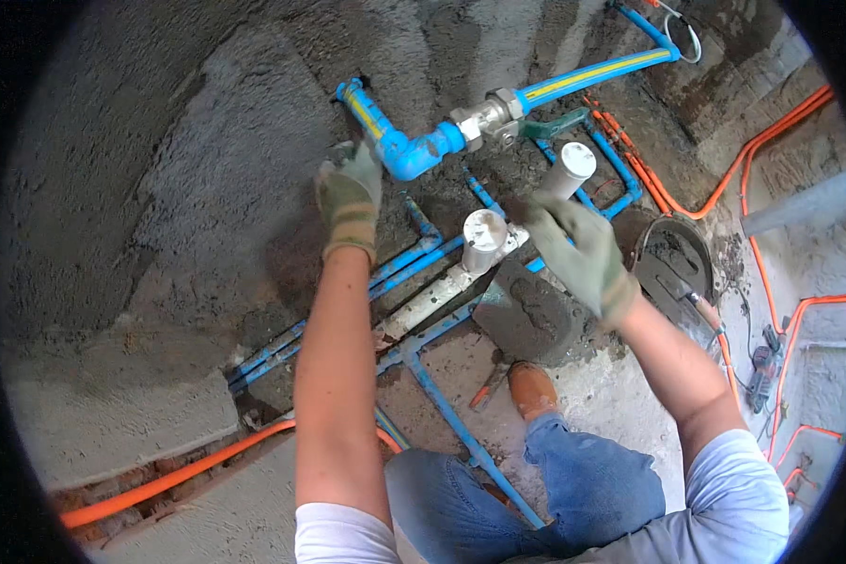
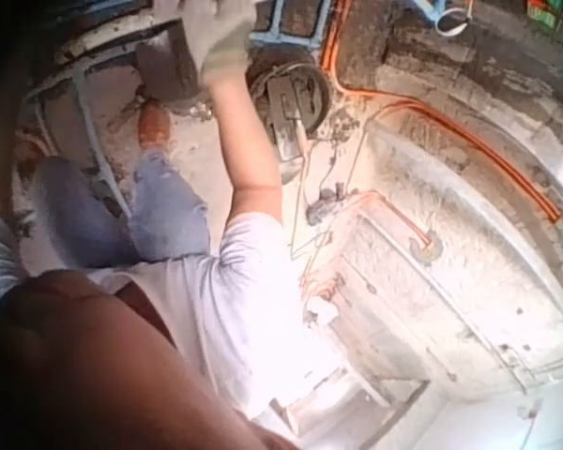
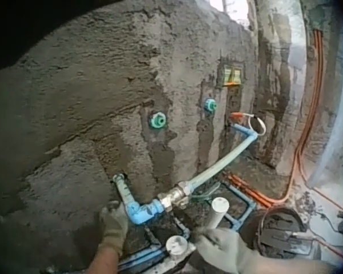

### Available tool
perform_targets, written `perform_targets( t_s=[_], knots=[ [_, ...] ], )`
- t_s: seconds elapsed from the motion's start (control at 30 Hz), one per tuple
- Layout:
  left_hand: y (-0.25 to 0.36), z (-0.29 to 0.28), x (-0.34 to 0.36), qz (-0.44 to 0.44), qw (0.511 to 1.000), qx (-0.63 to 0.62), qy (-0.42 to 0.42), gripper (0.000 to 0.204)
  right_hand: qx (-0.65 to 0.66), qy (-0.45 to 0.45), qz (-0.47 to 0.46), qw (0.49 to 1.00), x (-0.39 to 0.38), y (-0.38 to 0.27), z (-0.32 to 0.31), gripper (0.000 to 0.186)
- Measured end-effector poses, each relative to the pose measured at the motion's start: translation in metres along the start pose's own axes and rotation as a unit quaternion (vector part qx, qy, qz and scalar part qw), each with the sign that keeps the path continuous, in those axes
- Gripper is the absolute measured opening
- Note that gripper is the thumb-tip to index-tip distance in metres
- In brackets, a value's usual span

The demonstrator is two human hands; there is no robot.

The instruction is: Apply mortar to a recessed wall area and around plumbing pipes using a trowel and hawk.

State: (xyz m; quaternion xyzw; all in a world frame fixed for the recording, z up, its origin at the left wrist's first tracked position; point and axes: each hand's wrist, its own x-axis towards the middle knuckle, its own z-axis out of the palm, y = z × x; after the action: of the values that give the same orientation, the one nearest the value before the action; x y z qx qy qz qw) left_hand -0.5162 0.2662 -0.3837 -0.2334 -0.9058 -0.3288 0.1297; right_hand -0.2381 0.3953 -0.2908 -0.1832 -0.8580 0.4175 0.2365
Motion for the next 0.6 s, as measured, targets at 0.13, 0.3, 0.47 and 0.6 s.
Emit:
perform_targets(
  t_s=[0.13,0.3,0.47,0.6],
  knots=[
    [0.031,0.003,0.032,-0.132,0.988,-0.068,0.048,0.043,0.289,-0.093,0.144,0.942,0.060,0.015,0.028,0.032],
    [-0.033,0.019,0.056,-0.038,0.995,-0.092,-0.001,0.041,0.726,-0.135,0.206,0.643,0.089,0.006,0.079,0.017],
    [0.002,0.052,0.053,-0.214,0.822,-0.516,0.112,0.036,0.630,0.012,0.127,0.766,0.090,0.005,0.097,0.013],
    [0.019,0.035,0.049,-0.270,0.713,-0.647,0.008,0.043,0.668,-0.036,0.189,0.719,0.086,0.002,0.079,0.015]
  ],
)
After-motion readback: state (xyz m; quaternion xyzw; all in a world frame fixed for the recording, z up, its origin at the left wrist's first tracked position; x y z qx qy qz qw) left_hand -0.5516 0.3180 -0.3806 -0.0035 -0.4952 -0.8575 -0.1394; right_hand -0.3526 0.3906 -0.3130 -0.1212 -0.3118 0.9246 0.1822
